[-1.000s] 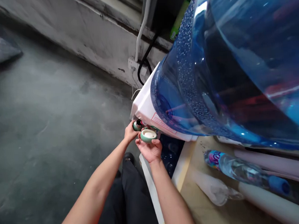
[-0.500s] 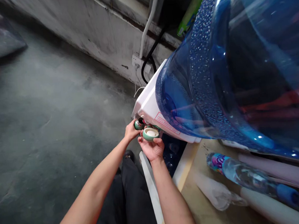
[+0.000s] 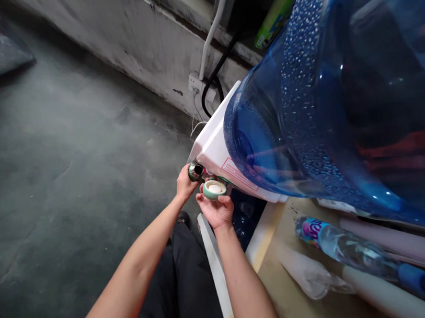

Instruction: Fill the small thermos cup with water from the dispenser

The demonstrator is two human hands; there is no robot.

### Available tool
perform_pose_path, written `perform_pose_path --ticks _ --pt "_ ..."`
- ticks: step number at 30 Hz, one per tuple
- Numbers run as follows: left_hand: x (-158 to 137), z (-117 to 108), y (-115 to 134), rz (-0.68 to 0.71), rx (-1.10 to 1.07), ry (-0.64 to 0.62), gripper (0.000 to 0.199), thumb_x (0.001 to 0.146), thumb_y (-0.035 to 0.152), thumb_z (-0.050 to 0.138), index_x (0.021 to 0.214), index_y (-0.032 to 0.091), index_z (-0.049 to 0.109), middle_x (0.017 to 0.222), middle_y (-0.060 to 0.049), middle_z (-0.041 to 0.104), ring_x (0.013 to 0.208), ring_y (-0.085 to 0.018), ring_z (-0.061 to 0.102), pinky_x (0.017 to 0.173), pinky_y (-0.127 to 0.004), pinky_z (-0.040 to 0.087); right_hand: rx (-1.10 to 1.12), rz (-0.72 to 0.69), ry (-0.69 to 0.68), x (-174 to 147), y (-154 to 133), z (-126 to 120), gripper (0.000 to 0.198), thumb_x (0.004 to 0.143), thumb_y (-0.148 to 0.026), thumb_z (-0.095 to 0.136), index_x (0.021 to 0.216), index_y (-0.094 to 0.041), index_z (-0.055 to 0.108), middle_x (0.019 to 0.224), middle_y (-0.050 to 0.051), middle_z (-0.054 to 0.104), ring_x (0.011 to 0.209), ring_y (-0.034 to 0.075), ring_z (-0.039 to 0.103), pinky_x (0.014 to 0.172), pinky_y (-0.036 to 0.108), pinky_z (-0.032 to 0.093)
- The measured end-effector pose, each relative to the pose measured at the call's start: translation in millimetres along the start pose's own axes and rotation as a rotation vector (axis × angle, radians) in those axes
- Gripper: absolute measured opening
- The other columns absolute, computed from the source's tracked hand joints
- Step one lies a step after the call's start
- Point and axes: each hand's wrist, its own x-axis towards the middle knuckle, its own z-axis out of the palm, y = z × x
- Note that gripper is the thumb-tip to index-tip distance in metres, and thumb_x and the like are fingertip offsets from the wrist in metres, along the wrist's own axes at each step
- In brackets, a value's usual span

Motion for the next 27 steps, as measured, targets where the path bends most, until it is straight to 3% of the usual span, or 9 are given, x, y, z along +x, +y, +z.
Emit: perform_pose_path --ticks 5,12,16,19,23,27 --pt "1.2 16.7 -0.8 -0.046 -0.007 0.093 0.08 0.073 0.011 0.086 0.145 -0.003 0.053 0.149 -0.023 0.057 0.144 -0.032 0.053 0.125 -0.045 0.043 0.003 0.002 0.011 -0.9 1.1 0.8 0.074 0.043 -0.018 0.071 0.115 -0.017 0.06 0.113 0.003 0.071 0.096 0.021 0.066 0.072 0.032 0.052" --pt "-0.8 27.7 -3.5 -0.017 -0.009 0.081 0.081 0.07 0.01 0.085 0.144 -0.002 0.055 0.147 -0.023 0.059 0.141 -0.034 0.056 0.123 -0.047 0.045 -0.005 0.014 0.071 -2.0 1.7 5.4 0.071 0.041 -0.016 0.069 0.112 -0.019 0.062 0.11 0.001 0.072 0.095 0.021 0.067 0.07 0.03 0.052" --pt "0.8 29.0 -10.3 0.041 -0.013 0.023 0.082 0.066 0.008 0.086 0.142 -0.002 0.056 0.148 -0.026 0.057 0.142 -0.035 0.054 0.124 -0.049 0.043 -0.085 0.034 0.243 2.0 8.3 6.1 0.065 0.036 -0.013 0.075 0.1 -0.018 0.064 0.101 0.003 0.072 0.087 0.018 0.066 0.065 0.028 0.051" --pt "3.6 22.7 -13.9 0.058 -0.043 -0.079 0.079 0.068 0.007 0.083 0.142 0.0 0.056 0.15 -0.024 0.055 0.144 -0.034 0.053 0.126 -0.049 0.041 -0.112 0.039 0.405 3.8 18.3 -0.9 0.072 0.03 -0.008 0.08 0.098 -0.019 0.061 0.093 0.001 0.071 0.076 0.015 0.062 0.058 0.026 0.047" --pt "8.9 -14.0 -22.3 -0.006 -0.084 -0.151 0.079 0.064 0.002 0.083 0.139 0.004 0.059 0.148 -0.019 0.059 0.142 -0.03 0.055 0.127 -0.045 0.041 -0.204 0.076 0.471 -6.5 36.4 -21.5 0.088 0.027 -0.006 0.085 0.111 -0.022 0.064 0.096 -0.001 0.071 0.074 0.015 0.063 0.056 0.024 0.049" --pt "19.6 -99.8 -39.3 -0.247 -0.104 0.082 0.081 0.07 0.015 0.089 0.142 0.007 0.054 0.141 -0.017 0.065 0.132 -0.029 0.063 0.118 -0.047 0.05 -0.418 0.152 0.429 -27.2 57.2 -38.4 0.087 0.029 -0.009 0.092 0.111 -0.027 0.07 0.101 -0.002 0.073 0.079 0.014 0.067 0.061 0.021 0.053"
